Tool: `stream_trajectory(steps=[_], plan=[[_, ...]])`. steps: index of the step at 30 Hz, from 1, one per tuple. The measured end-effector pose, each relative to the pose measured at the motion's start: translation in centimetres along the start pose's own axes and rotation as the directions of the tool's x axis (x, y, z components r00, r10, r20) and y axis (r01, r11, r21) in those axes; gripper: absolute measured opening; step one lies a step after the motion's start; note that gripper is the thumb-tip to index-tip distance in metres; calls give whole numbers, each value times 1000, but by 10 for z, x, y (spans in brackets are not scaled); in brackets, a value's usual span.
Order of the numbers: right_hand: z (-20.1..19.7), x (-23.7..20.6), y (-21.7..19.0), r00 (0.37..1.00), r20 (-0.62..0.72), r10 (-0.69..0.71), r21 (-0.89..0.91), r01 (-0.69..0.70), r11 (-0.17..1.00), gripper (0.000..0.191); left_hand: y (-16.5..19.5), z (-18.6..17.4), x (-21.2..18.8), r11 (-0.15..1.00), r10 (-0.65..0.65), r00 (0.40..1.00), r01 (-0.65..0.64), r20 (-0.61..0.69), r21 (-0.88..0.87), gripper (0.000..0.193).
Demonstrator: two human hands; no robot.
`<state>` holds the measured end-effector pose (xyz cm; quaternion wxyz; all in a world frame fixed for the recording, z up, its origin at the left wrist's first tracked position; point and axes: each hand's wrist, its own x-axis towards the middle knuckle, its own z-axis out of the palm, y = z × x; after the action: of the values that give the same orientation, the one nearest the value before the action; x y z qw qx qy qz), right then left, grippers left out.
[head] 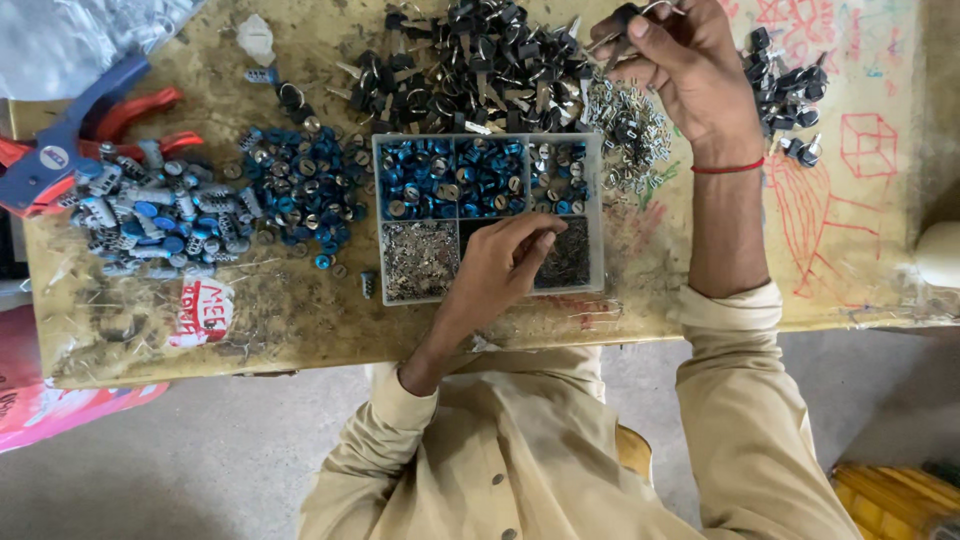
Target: The person sits at a workbench assembling small metal fasteners. They pick blue cap pieces and metal bases, fit them together by hand, squeeze them with a hand press tool, and place the finished fasteners into a compartment tray, occasionally sorting loose parts into the tray sections.
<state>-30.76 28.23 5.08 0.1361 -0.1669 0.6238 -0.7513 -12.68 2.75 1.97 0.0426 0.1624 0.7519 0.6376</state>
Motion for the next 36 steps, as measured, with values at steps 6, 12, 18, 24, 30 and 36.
stream_trajectory(steps=[6,12,18,24,30,36], plan=[[19,-33,-36,993,23,-114,-148,116,982,48,-3,5,1,1000,-19,1000,19,8,-22,17],[33,-56,-59,988,29,-150,-355,151,923,29,-5,9,2,999,-45,999,45,-7,-22,17],[33,-74,-70,991,-14,-136,-385,121,915,32,-6,10,3,999,-22,1000,22,-8,-39,17],[-7,-106,-77,967,-79,-241,-755,100,649,32,-1,9,4,996,-88,996,88,14,-17,17],[-39,-103,-69,842,6,-540,-1000,15,13,36,1,4,3,1000,-25,1000,25,-7,-12,16],[2,10,32,939,109,-327,-881,244,406,26,-1,4,2,998,-66,998,66,21,-21,18]])
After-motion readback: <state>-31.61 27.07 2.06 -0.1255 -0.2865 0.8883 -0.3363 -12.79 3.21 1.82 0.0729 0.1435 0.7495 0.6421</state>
